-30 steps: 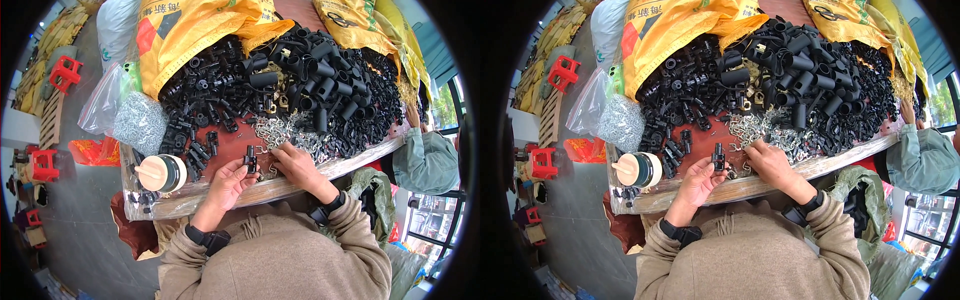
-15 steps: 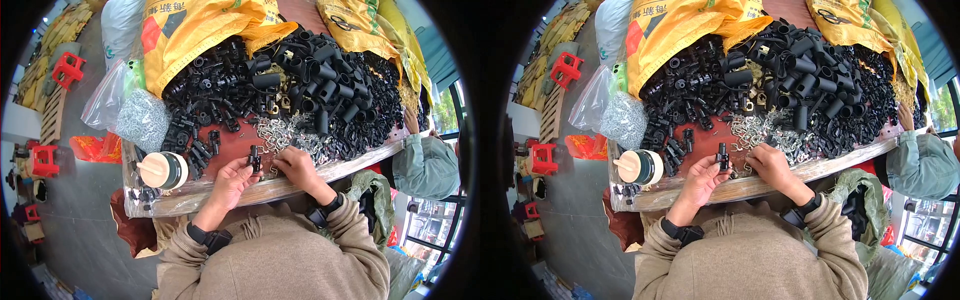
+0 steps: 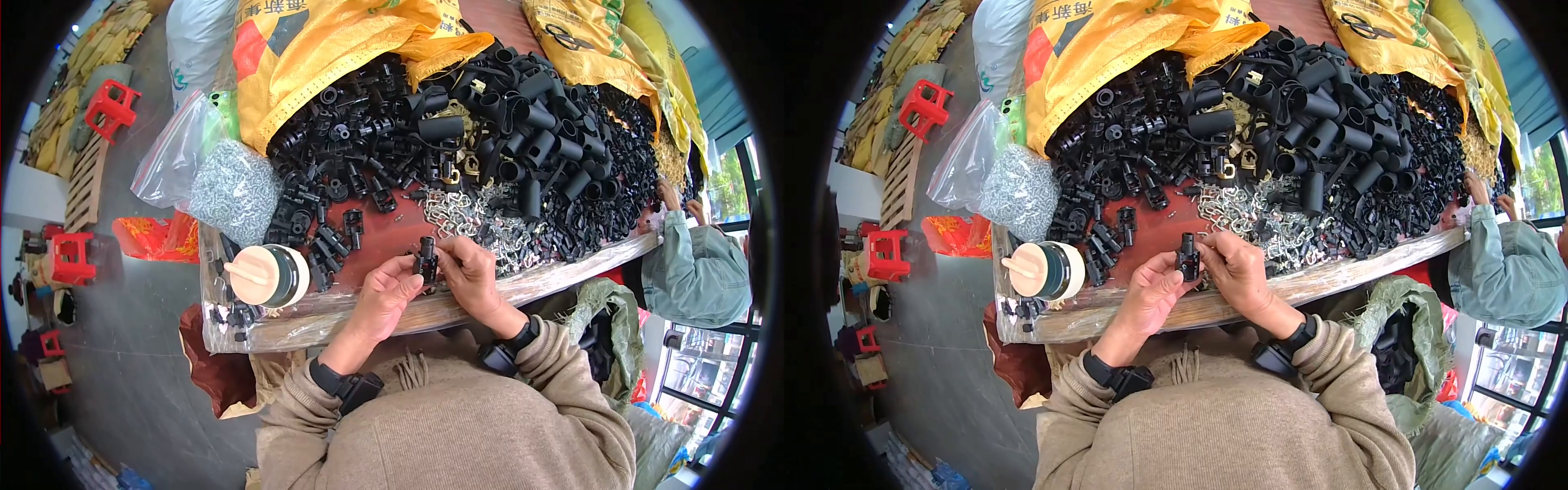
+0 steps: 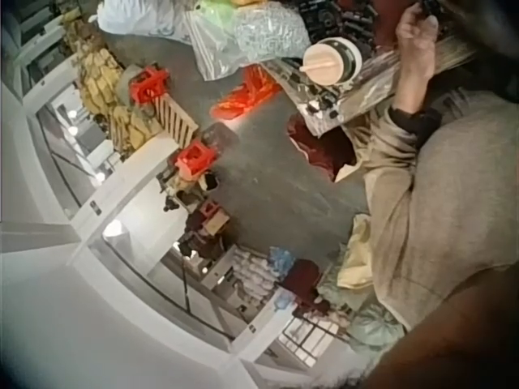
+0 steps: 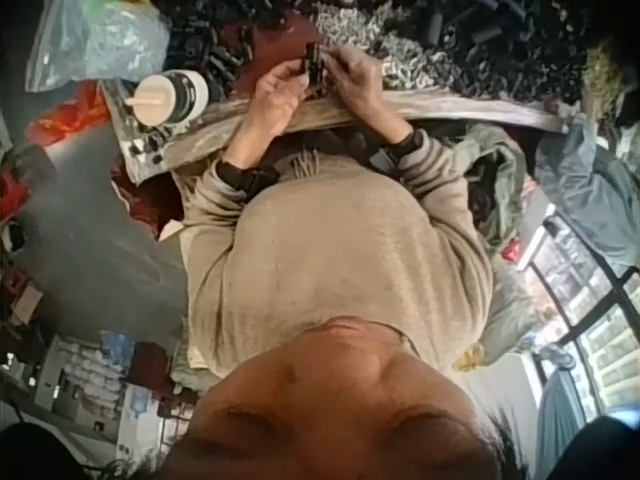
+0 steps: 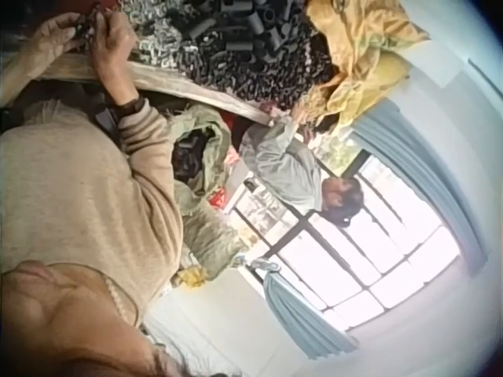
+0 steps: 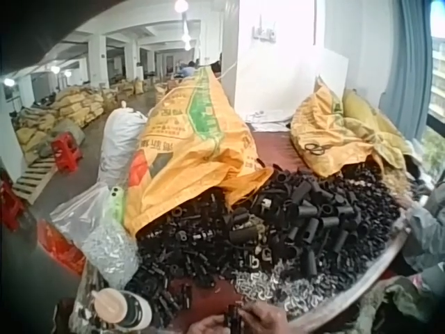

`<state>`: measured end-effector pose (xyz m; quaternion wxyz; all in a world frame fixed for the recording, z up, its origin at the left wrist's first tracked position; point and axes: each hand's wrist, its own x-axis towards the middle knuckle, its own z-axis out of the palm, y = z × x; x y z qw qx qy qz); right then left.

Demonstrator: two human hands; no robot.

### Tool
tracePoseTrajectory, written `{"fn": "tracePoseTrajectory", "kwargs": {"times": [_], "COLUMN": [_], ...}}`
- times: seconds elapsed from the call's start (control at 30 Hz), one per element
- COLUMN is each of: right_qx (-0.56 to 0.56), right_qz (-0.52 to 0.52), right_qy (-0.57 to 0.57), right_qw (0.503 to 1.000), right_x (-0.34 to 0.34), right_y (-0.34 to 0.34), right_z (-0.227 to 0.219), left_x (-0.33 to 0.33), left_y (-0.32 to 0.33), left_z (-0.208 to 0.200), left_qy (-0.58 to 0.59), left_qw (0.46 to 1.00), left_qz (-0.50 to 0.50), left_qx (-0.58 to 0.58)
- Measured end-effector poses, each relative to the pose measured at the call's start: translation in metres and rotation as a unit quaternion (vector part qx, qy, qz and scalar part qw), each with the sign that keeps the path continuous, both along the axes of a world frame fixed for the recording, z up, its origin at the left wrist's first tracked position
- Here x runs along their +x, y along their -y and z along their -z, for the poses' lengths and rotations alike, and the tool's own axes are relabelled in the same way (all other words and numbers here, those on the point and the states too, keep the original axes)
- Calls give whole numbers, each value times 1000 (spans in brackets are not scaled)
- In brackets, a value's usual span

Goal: Assembling small black plastic components by hand on a factory production table.

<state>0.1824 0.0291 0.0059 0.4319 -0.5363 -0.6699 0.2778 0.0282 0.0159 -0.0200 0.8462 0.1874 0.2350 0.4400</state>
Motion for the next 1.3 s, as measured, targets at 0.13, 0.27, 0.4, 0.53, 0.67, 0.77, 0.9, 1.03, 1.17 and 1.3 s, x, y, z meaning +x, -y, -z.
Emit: {"fn": "tracePoseTrajectory", "kwargs": {"times": [0.13, 0.27, 0.4, 0.53, 0.67, 0.77, 0.9, 1.03, 1.17, 1.3], "right_qx": [-4, -33, -81, -275, -362, -390, -350, -244, -12, 24], "right_qz": [50, 50, 22, -47, -136, -186, -190, -131, -128, -109], "right_qy": [-28, -30, -60, -284, -285, -272, -277, -240, -40, 5], "right_qw": [998, 998, 995, 918, 877, 860, 874, 931, 991, 994], "right_x": [-11, -14, -8, 12, 29, 37, 41, 41, 37, 22], "right_y": [-4, -7, -6, -3, -8, -11, -7, 0, -3, -1], "right_z": [2, -1, 0, -3, -12, -14, -11, -12, -28, -35], "left_x": [-1, 0, 0, -1, 0, 3, 7, 8, 6, 8], "left_y": [-2, -2, -2, -6, -8, -10, -11, -11, -10, -12], "left_z": [2, -1, 0, 2, -1, -2, -8, -13, -14, -15], "left_qy": [2, 3, 1, -6, -11, -13, -14, -18, -32, -39], "left_qw": [1000, 1000, 1000, 999, 999, 998, 998, 1000, 999, 998], "left_qz": [4, -4, -18, -19, -7, -3, -7, -1, 33, 41], "left_qx": [11, 15, 9, 30, 52, 60, 54, 26, 10, 5]}}
